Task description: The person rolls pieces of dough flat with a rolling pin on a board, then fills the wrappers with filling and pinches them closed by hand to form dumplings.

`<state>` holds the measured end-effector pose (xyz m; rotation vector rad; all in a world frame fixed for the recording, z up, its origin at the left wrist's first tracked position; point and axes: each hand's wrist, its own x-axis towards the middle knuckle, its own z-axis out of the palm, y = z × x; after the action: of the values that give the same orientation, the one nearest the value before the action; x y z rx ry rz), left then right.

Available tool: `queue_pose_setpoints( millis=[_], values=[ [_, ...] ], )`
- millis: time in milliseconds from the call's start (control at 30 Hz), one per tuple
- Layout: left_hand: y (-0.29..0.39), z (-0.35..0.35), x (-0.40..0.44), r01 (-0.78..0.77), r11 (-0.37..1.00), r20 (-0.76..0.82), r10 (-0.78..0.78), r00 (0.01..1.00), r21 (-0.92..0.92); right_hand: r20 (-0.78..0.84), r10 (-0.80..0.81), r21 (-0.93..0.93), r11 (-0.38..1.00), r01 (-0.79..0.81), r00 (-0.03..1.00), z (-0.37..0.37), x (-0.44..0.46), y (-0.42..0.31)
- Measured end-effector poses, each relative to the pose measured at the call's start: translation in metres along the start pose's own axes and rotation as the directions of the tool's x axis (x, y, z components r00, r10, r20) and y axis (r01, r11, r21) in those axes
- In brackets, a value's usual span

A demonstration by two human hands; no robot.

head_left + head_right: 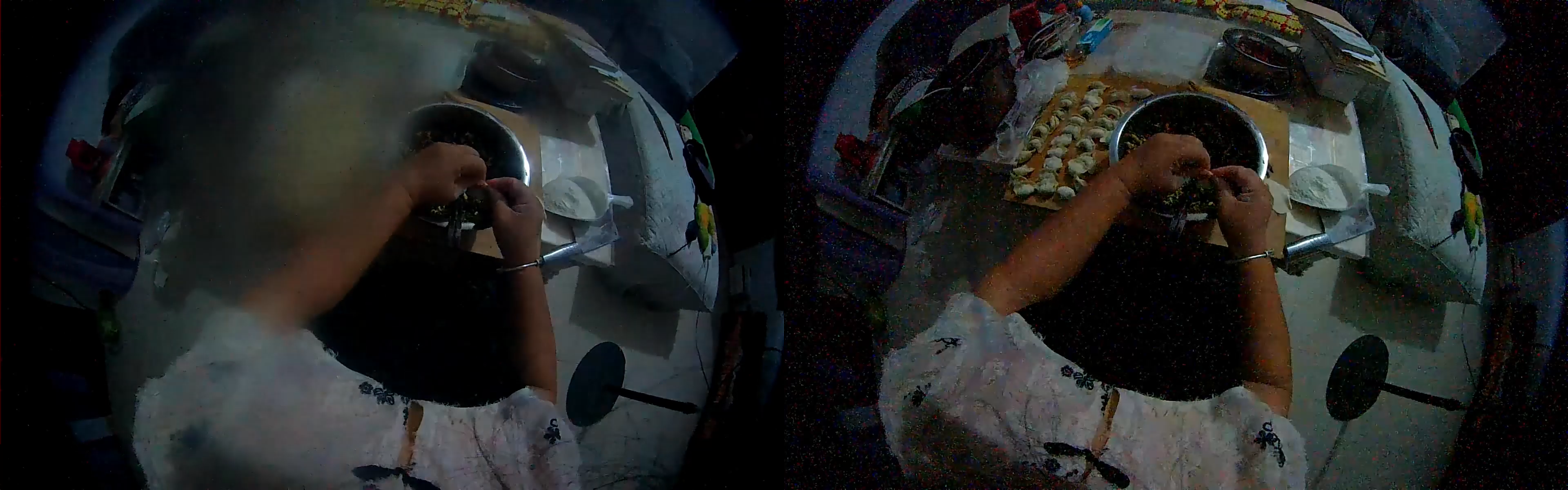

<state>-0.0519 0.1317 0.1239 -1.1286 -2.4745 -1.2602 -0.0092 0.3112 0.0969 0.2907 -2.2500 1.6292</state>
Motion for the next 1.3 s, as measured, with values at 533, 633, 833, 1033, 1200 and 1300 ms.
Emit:
queue_pose_setpoints(
  millis=[533, 633, 833, 1033, 1200, 1300],
  values=[
    [-0.017, 0.005, 0.000, 0.041, 0.999, -0.026, -0.041, 0.999, -0.006, 0.135, 0.310, 0.347, 0.875, -0.338, 0.941, -0.007, 0.003, -0.003],
    [-0.014, 0.002, 0.001, 0.000, 0.998, -0.008, 0.001, 1.000, 0.060, 0.163, 0.287, 0.399, 0.856, -0.329, 0.944, -0.006, 0.003, -0.003],
    [-0.017, 0.001, 0.001, -0.054, 0.997, -0.060, 0.057, 0.997, 0.051, 0.090, 0.123, 0.207, 0.968, -0.139, 0.988, 0.003, 0.005, 0.013],
    [-0.015, 0.002, 0.001, -0.078, 0.993, -0.043, 0.082, 0.996, 0.092, -0.007, -0.156, -0.042, 0.987, 0.155, 0.988, 0.002, 0.002, 0.001],
    [-0.013, 0.000, -0.001, -0.068, 0.992, -0.015, 0.070, 0.997, 0.111, 0.021, -0.201, -0.129, 0.971, 0.202, 0.979, 0.001, 0.000, -0.002],
    [-0.013, -0.001, -0.001, -0.009, 0.999, -0.053, 0.010, 0.999, 0.036, 0.003, -0.019, -0.002, 1.000, 0.019, 1.000, 0.004, 0.001, 0.000]
  ],
)
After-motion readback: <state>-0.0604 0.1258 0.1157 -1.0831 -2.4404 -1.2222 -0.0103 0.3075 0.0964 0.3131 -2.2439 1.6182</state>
